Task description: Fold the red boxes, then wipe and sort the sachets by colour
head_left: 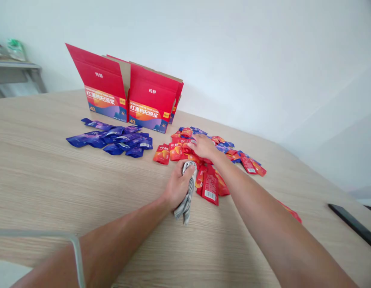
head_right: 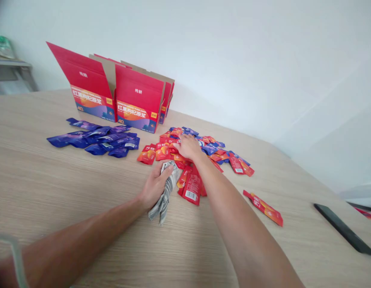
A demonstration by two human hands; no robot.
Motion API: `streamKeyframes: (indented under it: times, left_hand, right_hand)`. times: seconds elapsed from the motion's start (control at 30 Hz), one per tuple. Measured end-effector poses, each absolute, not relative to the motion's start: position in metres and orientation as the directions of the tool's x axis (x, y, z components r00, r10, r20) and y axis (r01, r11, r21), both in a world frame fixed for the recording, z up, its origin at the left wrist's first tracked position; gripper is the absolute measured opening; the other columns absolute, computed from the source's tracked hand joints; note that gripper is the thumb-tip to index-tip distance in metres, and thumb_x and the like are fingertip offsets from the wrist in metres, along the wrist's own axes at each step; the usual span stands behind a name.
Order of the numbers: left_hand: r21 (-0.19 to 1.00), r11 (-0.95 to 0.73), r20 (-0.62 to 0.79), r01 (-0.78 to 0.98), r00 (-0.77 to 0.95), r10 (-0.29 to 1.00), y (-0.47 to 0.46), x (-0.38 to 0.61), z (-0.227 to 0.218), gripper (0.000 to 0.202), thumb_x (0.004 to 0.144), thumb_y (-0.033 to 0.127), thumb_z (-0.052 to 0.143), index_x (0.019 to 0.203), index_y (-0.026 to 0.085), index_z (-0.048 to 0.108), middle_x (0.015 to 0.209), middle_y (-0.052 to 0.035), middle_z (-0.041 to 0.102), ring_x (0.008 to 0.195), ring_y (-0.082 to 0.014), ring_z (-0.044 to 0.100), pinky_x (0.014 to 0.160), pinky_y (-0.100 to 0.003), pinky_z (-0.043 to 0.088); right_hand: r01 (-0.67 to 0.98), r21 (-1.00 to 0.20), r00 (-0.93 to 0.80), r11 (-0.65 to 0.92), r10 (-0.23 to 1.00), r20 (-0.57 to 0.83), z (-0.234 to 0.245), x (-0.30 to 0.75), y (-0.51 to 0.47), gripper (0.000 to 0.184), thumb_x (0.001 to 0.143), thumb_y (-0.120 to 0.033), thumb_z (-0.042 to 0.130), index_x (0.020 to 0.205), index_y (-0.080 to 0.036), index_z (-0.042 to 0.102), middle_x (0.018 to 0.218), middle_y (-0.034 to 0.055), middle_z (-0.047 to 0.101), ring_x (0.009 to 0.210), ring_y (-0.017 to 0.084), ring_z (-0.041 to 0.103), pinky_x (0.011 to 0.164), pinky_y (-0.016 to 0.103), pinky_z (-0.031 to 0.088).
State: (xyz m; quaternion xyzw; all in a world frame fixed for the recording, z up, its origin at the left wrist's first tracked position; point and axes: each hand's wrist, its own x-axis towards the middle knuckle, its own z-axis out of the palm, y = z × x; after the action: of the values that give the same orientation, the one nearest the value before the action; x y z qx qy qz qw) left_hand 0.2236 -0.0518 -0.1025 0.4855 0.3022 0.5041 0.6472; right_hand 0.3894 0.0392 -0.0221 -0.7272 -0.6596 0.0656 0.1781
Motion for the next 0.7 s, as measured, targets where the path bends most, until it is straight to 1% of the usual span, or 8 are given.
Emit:
streamKeyframes:
  times: [0.1,0.23,0.33,0.4,0.47,0.53,0.6,0.7]
  left_hand:
    - [0.945,-0.010,0.122,-0.328,0.322,0.939,-0.052,0.222,-0.100,0.030,0.092,0.050,0.069,0.101,0.021,0.067,0.087,0.0007,0.064,0.080,-0.0172,0.056,0.077,-0.030,0.047]
    - [0.940,-0.009,0.127,-0.342,0.322,0.938,-0.052,0.224,-0.099,0.035,0.088,0.054,0.072,0.097,0.021,0.064,0.082,0.0022,0.060,0.074,-0.0153,0.051,0.071,-0.028,0.045]
    - [0.936,0.021,0.104,-0.351,0.334,0.937,-0.053,0.225,-0.098,0.040,0.086,0.058,0.075,0.095,0.022,0.061,0.075,0.0048,0.054,0.066,-0.0131,0.045,0.063,-0.026,0.041]
    - [0.936,0.029,0.098,-0.351,0.338,0.936,-0.053,0.225,-0.098,0.042,0.085,0.060,0.076,0.095,0.022,0.061,0.073,0.0055,0.052,0.063,-0.0123,0.043,0.060,-0.025,0.040]
    - [0.932,0.032,0.100,-0.362,0.340,0.935,-0.053,0.226,-0.099,0.042,0.085,0.060,0.076,0.096,0.022,0.061,0.073,0.0055,0.052,0.062,-0.0119,0.043,0.058,-0.025,0.039]
    - [0.927,0.027,0.108,-0.375,0.334,0.936,-0.053,0.227,-0.099,0.042,0.085,0.059,0.077,0.097,0.021,0.062,0.074,0.0050,0.054,0.063,-0.0119,0.045,0.058,-0.024,0.040]
    - [0.922,0.029,0.109,-0.386,0.330,0.938,-0.053,0.227,-0.099,0.042,0.084,0.058,0.078,0.097,0.021,0.062,0.075,0.0049,0.054,0.064,-0.0121,0.046,0.058,-0.024,0.040]
    - [0.920,0.022,0.115,-0.391,0.324,0.939,-0.053,0.227,-0.098,0.041,0.083,0.058,0.078,0.096,0.021,0.063,0.075,0.0048,0.055,0.064,-0.0124,0.047,0.058,-0.024,0.040]
  right_hand:
    - [0.968,-0.235,0.106,-0.094,0.994,0.038,-0.047,0.427,0.000,0.065,0.105,-0.039,0.061,0.161,-0.007,0.052,0.175,0.0248,0.039,0.168,0.041,0.028,0.136,0.062,0.021]
    - [0.999,-0.023,0.039,-0.040,0.998,-0.052,-0.065,0.457,-0.049,0.073,0.109,-0.044,0.052,0.170,-0.007,0.038,0.181,0.0215,0.027,0.171,0.040,0.018,0.137,0.061,0.019]
    - [0.997,0.071,-0.005,0.012,0.994,-0.106,-0.055,0.475,-0.073,0.070,0.108,-0.043,0.054,0.167,-0.005,0.044,0.174,0.0255,0.040,0.166,0.038,0.034,0.134,0.052,0.032]
    - [0.997,0.073,0.015,-0.007,0.993,-0.114,-0.041,0.483,-0.079,0.055,0.107,-0.043,0.057,0.153,-0.012,0.063,0.156,0.0222,0.065,0.148,0.036,0.060,0.122,0.046,0.048]
    - [0.996,0.069,0.068,-0.063,0.995,-0.070,-0.027,0.488,-0.075,0.041,0.110,-0.039,0.051,0.135,-0.018,0.075,0.134,0.0170,0.079,0.125,0.034,0.075,0.109,0.042,0.056]
    - [0.991,0.067,0.112,-0.113,0.994,0.015,-0.019,0.488,-0.062,0.042,0.112,-0.029,0.042,0.134,-0.016,0.075,0.134,0.0174,0.079,0.123,0.033,0.076,0.108,0.041,0.054]
    - [0.988,0.066,0.132,-0.137,0.988,0.075,-0.019,0.485,-0.044,0.046,0.111,-0.021,0.039,0.147,-0.011,0.065,0.149,0.0208,0.070,0.135,0.033,0.069,0.115,0.041,0.049]
    - [0.990,0.052,0.130,-0.134,0.989,0.073,-0.030,0.479,-0.017,0.051,0.110,-0.023,0.048,0.159,-0.009,0.053,0.158,0.0218,0.063,0.142,0.031,0.065,0.118,0.037,0.047]
